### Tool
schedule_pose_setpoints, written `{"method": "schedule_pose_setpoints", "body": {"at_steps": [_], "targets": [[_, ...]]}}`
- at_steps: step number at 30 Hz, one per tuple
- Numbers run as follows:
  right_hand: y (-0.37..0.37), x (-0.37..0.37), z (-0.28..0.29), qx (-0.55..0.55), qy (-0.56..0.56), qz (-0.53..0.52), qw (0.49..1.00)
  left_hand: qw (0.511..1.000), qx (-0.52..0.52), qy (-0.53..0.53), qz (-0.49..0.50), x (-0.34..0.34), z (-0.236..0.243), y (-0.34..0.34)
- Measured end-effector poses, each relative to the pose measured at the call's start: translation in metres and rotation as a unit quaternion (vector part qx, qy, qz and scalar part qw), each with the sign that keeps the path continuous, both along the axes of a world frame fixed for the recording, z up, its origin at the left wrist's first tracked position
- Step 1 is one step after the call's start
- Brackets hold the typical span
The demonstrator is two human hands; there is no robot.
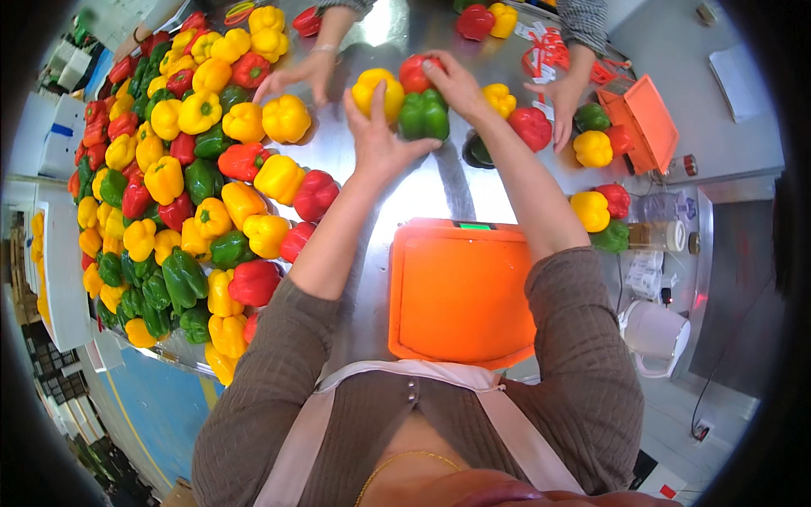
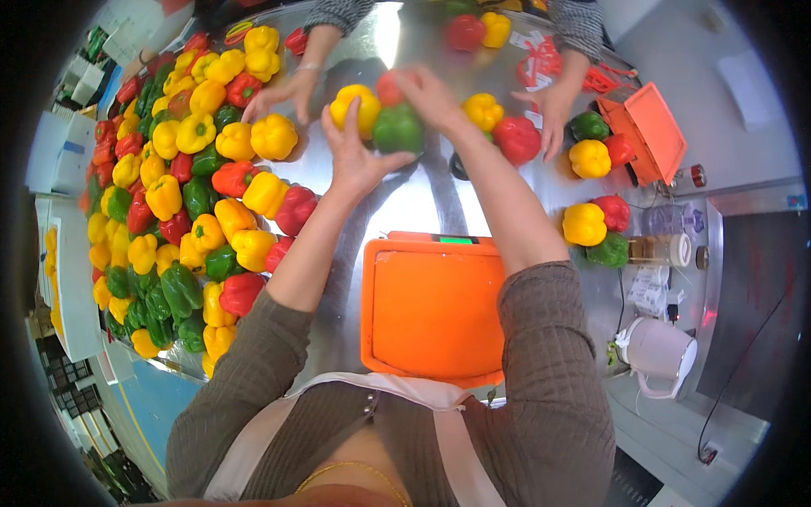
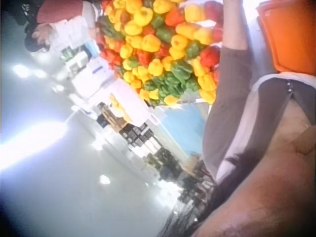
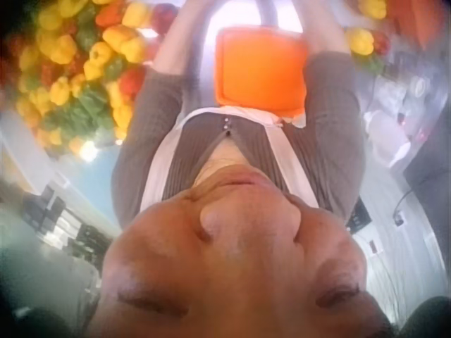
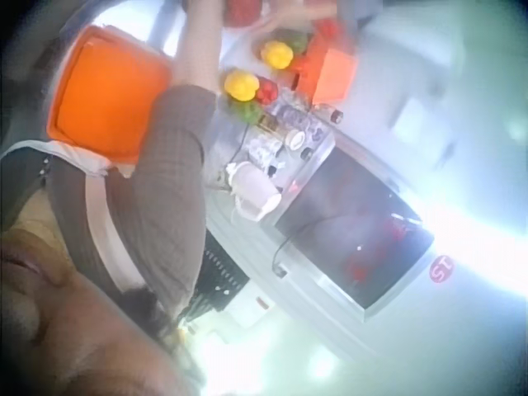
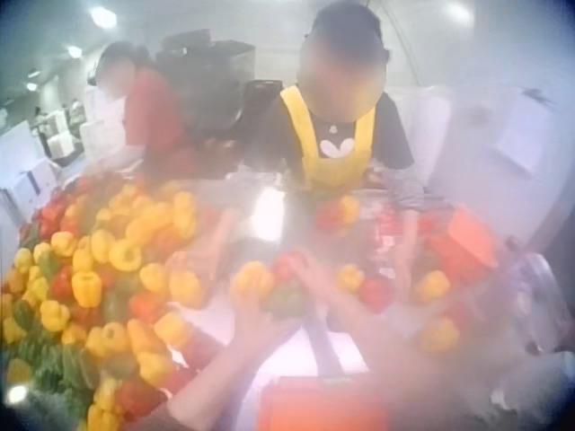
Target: The person picks red, yellow, and green bell peppers from a large pile on a metal table and places them into an orange plastic tray on a digital scale. The person repeatedly fills the tray, weighs the peppers, and then removes them to continue the process.
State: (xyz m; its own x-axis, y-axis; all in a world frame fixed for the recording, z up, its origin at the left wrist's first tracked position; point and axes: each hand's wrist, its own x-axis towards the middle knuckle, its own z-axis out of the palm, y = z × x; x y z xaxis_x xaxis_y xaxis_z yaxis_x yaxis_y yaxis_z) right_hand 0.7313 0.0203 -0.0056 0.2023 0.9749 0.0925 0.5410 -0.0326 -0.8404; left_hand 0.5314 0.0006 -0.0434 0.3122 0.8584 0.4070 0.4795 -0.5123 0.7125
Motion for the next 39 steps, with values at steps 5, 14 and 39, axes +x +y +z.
{"method": "schedule_pose_setpoints", "body": {"at_steps": [5,14,39], "targets": [[0.044,0.023,-0.01,-0.01,-0.01,-0.043,0.999,0.998,-0.02,0.05,0.017,0.035,-0.019,0.037],[0.045,0.027,-0.049,-0.106,-0.064,-0.217,0.968,0.975,-0.063,0.211,-0.022,0.035,-0.005,0.058],[-0.372,-0.086,0.102,0.178,0.03,-0.159,0.971,0.868,0.128,0.197,-0.438,-0.042,0.123,-0.188]]}}
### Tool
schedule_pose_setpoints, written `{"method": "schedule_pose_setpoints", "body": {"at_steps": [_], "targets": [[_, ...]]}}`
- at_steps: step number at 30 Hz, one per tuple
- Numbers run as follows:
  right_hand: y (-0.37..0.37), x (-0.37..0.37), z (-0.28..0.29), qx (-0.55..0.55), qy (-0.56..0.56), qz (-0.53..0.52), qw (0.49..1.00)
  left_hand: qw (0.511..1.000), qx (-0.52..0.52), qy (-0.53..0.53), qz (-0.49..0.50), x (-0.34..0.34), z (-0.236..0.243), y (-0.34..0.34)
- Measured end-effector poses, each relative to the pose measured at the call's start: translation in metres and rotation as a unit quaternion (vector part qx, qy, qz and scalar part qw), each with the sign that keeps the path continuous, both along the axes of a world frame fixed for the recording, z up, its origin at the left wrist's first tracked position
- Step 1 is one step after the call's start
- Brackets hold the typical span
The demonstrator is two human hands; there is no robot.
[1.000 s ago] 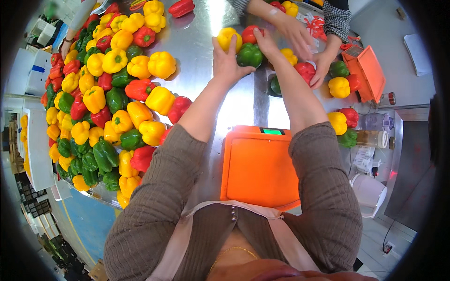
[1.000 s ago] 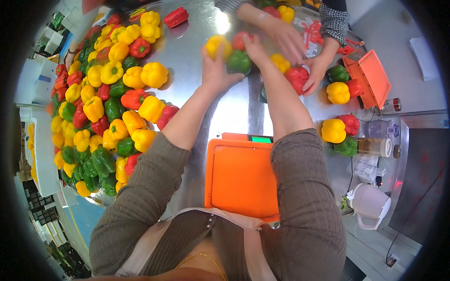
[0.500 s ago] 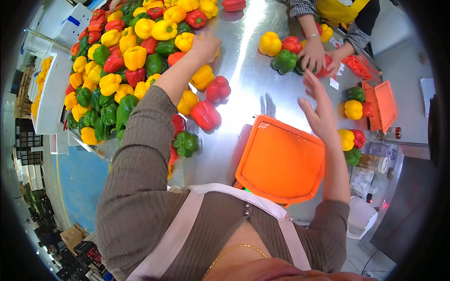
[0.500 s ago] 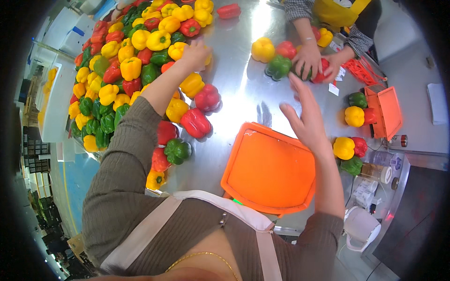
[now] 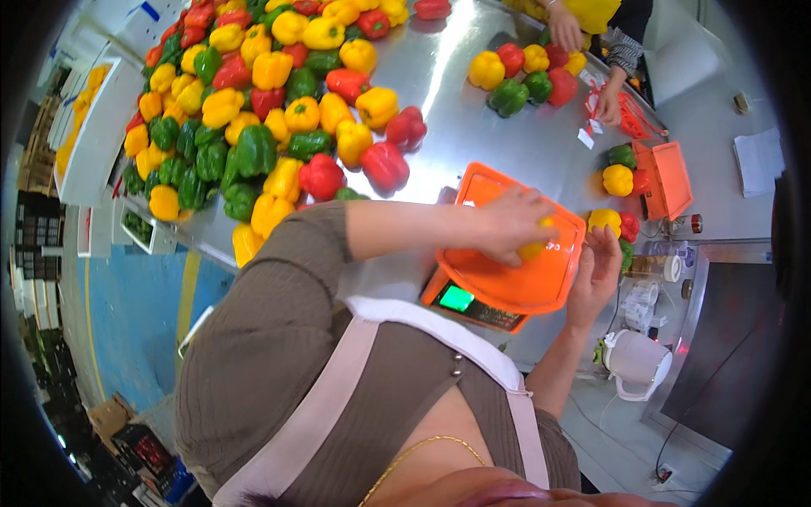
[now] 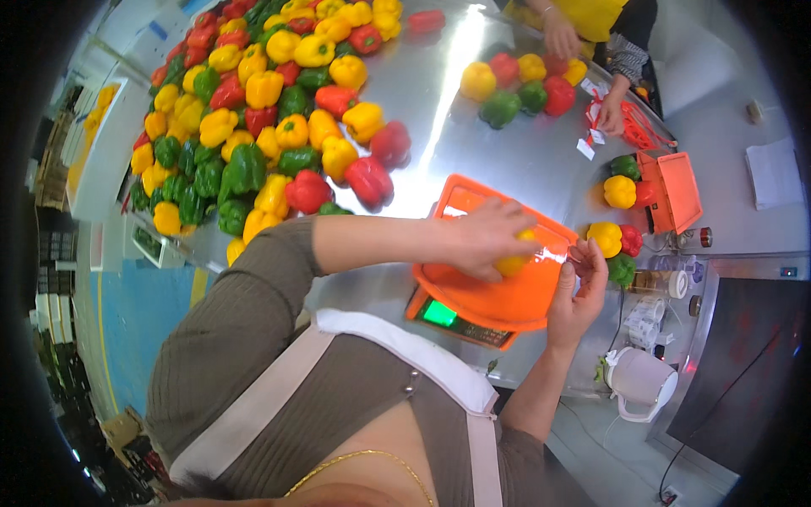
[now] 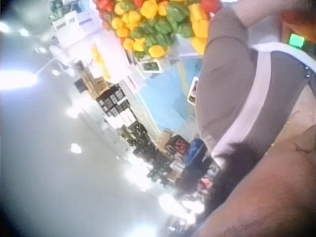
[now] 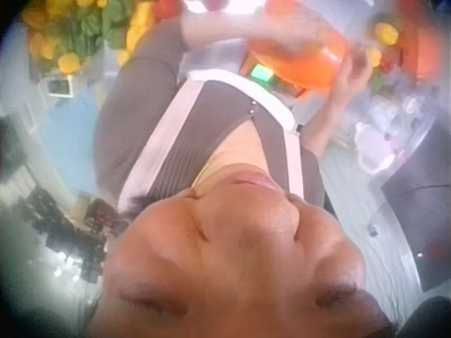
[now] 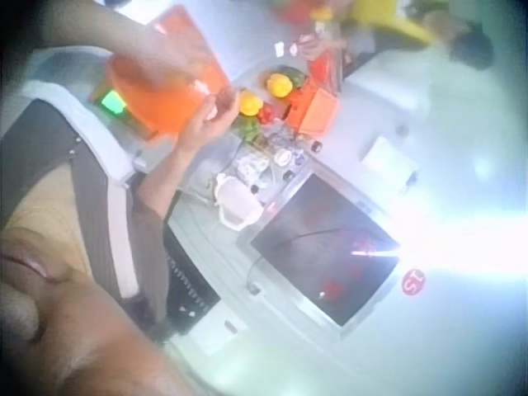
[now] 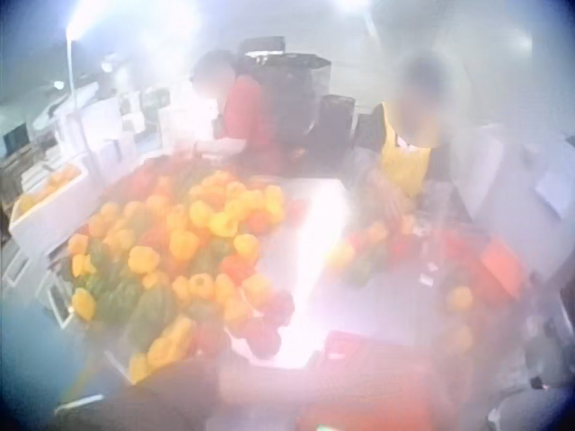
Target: The person picks red, yellow, and green bell peppers from a large pile on a metal table and places them into an orange plastic tray on a digital scale. The person repeatedly fills the tray, weighs the peppers, and then removes them to continue the process.
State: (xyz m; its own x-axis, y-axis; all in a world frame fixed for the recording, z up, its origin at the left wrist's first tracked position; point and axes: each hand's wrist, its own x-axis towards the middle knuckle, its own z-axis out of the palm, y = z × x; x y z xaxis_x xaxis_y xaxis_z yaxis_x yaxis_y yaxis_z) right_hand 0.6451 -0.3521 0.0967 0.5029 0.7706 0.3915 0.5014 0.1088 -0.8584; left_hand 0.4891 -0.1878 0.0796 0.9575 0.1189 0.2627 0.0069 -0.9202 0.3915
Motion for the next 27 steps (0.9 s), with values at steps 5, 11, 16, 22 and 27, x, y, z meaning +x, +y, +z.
{"method": "schedule_pose_setpoints", "body": {"at_steps": [5,11,16,22,27], "targets": [[-0.047,0.002,0.001,-0.051,-0.021,-0.055,0.997,0.999,0.005,-0.01,-0.034,-0.006,0.003,-0.028],[-0.14,0.026,-0.031,-0.092,0.043,-0.205,0.973,0.972,-0.066,-0.041,0.221,-0.075,-0.027,0.075],[-0.142,0.025,-0.025,-0.095,0.083,-0.203,0.971,0.924,0.006,0.114,0.366,-0.122,-0.114,0.173],[-0.148,0.02,-0.017,-0.046,0.045,-0.161,0.985,0.927,-0.126,-0.043,0.35,-0.129,-0.088,0.163],[-0.174,0.011,-0.028,-0.052,0.084,-0.204,0.974,0.975,-0.036,-0.148,0.162,-0.097,0.006,0.074]]}}
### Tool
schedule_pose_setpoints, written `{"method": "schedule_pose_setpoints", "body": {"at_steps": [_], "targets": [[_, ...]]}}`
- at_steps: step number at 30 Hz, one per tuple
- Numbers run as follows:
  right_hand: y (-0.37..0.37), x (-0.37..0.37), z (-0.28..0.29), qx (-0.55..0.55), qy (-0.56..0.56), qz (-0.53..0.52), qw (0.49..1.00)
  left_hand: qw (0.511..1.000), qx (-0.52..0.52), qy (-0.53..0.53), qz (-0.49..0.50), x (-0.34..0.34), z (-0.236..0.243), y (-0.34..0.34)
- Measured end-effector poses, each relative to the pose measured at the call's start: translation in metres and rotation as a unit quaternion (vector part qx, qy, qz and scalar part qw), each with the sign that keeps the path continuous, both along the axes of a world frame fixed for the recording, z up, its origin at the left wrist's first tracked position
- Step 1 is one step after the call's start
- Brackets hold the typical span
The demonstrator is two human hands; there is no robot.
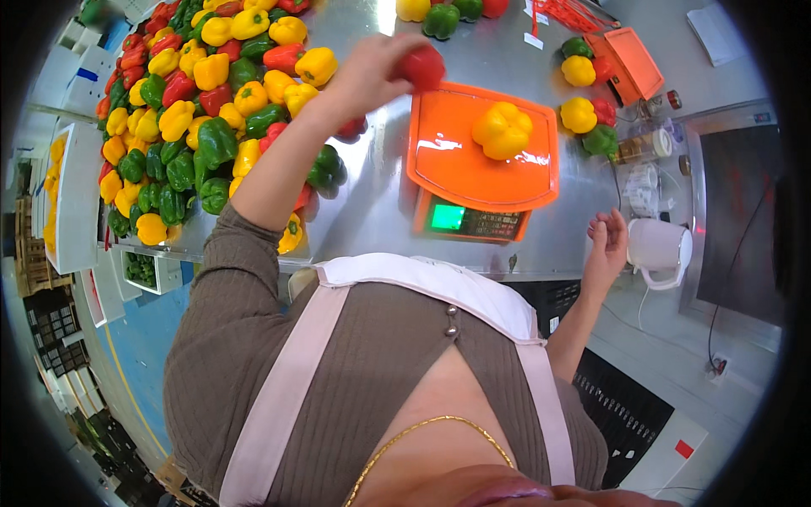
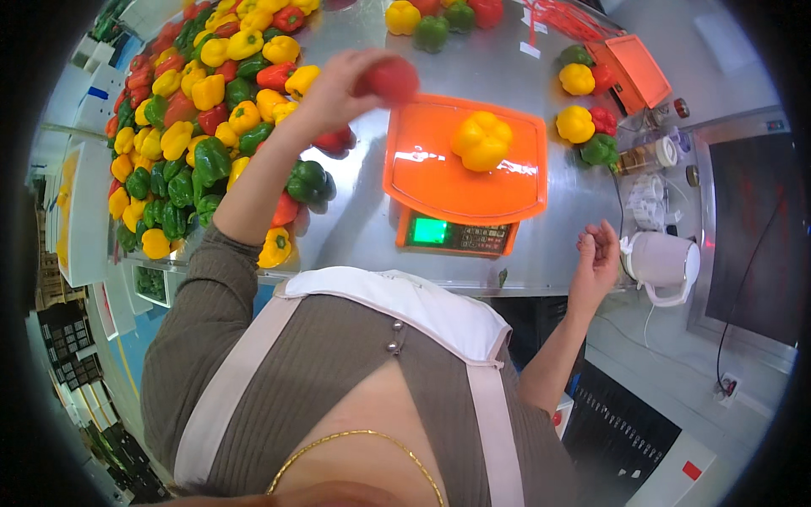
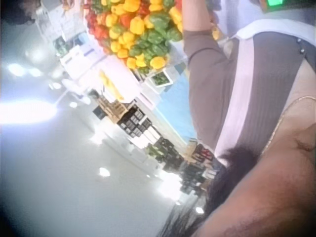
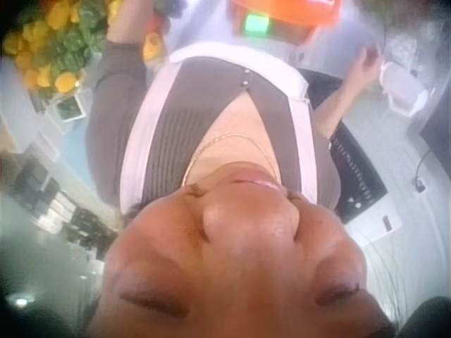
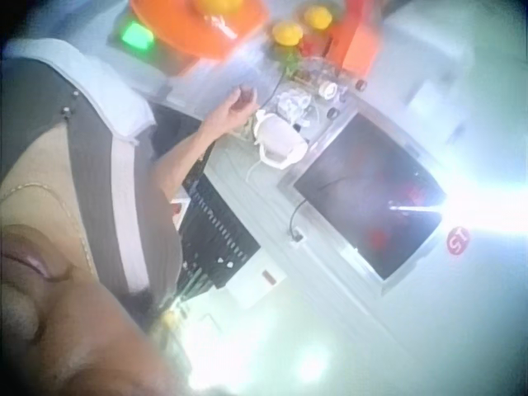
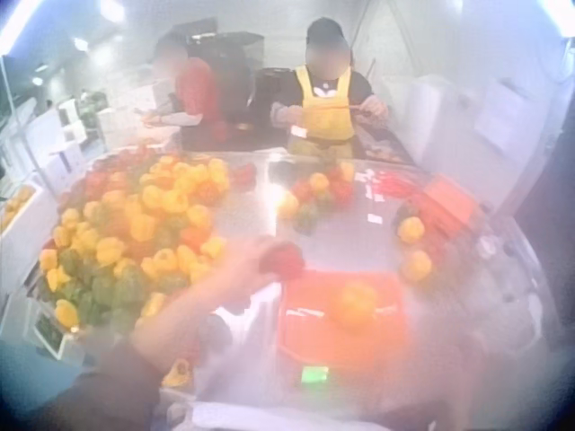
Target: The person picks red, yellow, and green bell peppers from a large pile on a metal table and places them into an orange plastic tray on a digital scale. The person repeatedly fills the tray, weighs the peppers, and then removes them to continue the process.
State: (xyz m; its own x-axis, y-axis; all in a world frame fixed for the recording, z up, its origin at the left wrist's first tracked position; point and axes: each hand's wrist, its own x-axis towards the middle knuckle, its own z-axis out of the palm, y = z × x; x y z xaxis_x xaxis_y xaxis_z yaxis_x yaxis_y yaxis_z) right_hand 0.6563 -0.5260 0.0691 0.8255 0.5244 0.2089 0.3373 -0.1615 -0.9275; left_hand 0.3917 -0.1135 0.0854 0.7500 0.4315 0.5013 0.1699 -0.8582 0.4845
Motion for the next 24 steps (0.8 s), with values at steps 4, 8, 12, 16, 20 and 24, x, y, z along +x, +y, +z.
{"method": "schedule_pose_setpoints", "body": {"at_steps": [4,8,12,16,20,24], "targets": [[0.009,-0.012,0.002,0.01,0.007,0.031,0.999,0.979,0.029,0.184,-0.081,0.032,-0.016,-0.067],[0.014,-0.025,0.009,0.017,-0.012,0.06,0.998,0.981,-0.01,0.169,-0.09,0.034,0.001,-0.072],[-0.015,-0.026,-0.006,-0.021,0.01,0.024,0.999,0.983,-0.178,0.052,0.016,-0.027,0.013,-0.05],[-0.039,-0.044,-0.054,-0.124,0.02,0.02,0.992,0.964,-0.228,0.015,0.134,-0.111,-0.027,-0.021],[-0.01,-0.112,-0.065,-0.179,0.007,0.151,0.972,0.931,-0.32,-0.001,0.175,-0.184,-0.053,-0.023],[0.033,-0.181,-0.075,-0.238,0.033,0.359,0.902,0.923,-0.335,-0.011,0.187,-0.223,-0.065,-0.026]]}}
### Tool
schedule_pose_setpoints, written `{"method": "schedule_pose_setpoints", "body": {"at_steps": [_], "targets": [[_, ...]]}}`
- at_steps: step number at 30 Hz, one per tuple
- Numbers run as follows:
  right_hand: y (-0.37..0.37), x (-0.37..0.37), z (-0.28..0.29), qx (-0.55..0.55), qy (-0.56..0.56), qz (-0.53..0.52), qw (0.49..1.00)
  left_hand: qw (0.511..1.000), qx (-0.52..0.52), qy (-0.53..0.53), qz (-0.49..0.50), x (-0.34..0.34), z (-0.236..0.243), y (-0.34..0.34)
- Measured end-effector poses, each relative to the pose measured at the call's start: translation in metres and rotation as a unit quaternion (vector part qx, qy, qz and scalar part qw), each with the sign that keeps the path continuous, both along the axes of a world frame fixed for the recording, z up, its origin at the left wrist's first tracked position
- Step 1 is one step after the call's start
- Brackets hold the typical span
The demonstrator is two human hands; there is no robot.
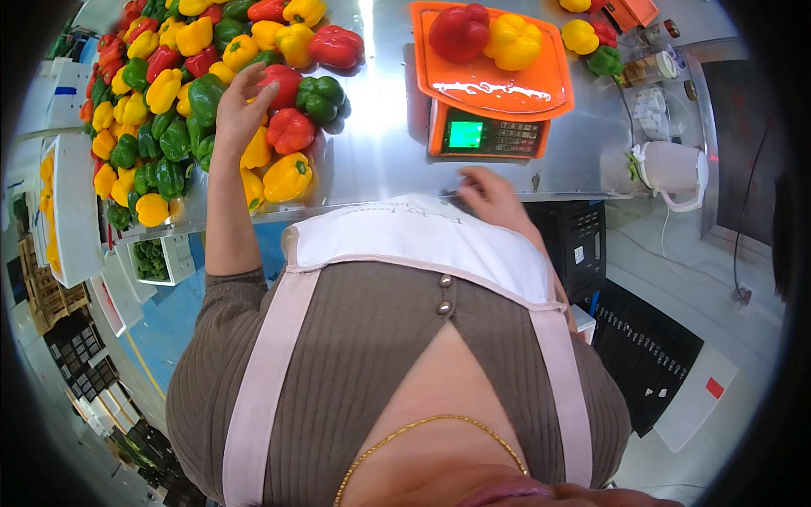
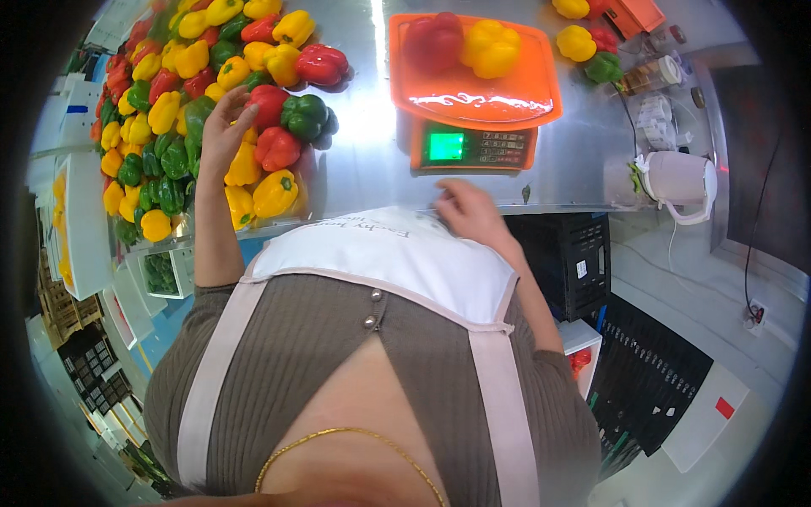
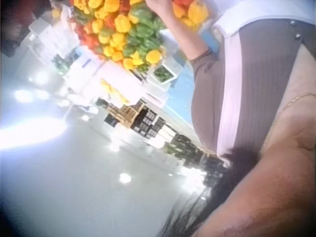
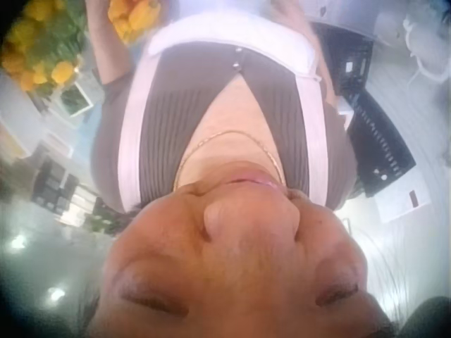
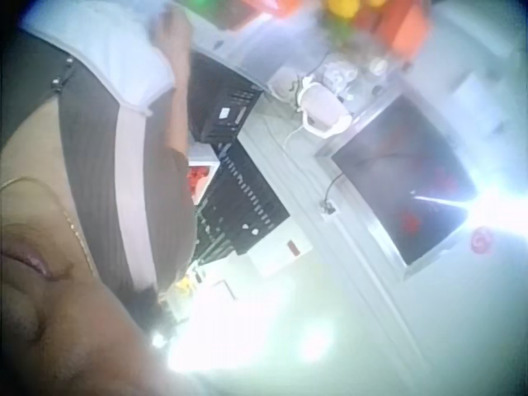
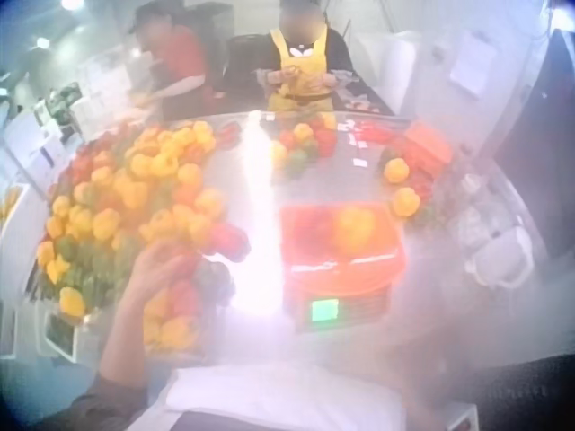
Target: The person picks red, yellow, and green bell peppers from a large pile on a metal table and places them into an orange plastic tray on a digital scale. The person repeatedly fills the tray, weighs the peppers, and then removes them to continue the process.
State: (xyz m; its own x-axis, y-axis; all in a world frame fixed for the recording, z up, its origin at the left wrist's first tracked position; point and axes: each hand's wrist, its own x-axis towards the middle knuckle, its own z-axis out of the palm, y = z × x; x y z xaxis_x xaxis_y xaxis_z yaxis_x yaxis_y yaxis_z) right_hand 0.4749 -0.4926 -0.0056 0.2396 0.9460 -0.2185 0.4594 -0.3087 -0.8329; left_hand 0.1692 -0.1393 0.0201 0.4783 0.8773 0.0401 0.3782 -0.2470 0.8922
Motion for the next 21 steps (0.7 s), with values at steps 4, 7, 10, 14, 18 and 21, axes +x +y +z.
{"method": "schedule_pose_setpoints", "body": {"at_steps": [4,7,10,14,18,21], "targets": [[0.043,-0.049,-0.01,0.002,0.045,0.139,0.989,1.0,0.02,0.01,-0.006,-0.033,0.001,-0.018],[0.063,-0.059,-0.013,-0.007,-0.008,0.147,0.989,0.995,0.051,0.089,-0.005,-0.041,-0.001,-0.039],[0.081,-0.079,-0.016,0.0,-0.002,0.134,0.991,0.987,0.085,0.104,-0.088,-0.041,0.013,-0.067],[0.099,-0.1,-0.022,-0.018,0.004,0.115,0.993,0.991,0.051,0.065,-0.109,-0.052,-0.002,-0.078],[0.111,-0.102,-0.012,-0.058,-0.009,0.034,0.998,0.971,0.215,0.046,0.099,-0.076,-0.042,-0.042],[0.109,-0.094,-0.024,-0.017,0.004,-0.014,1.0,0.92,0.272,0.123,0.254,-0.089,-0.026,0.009]]}}
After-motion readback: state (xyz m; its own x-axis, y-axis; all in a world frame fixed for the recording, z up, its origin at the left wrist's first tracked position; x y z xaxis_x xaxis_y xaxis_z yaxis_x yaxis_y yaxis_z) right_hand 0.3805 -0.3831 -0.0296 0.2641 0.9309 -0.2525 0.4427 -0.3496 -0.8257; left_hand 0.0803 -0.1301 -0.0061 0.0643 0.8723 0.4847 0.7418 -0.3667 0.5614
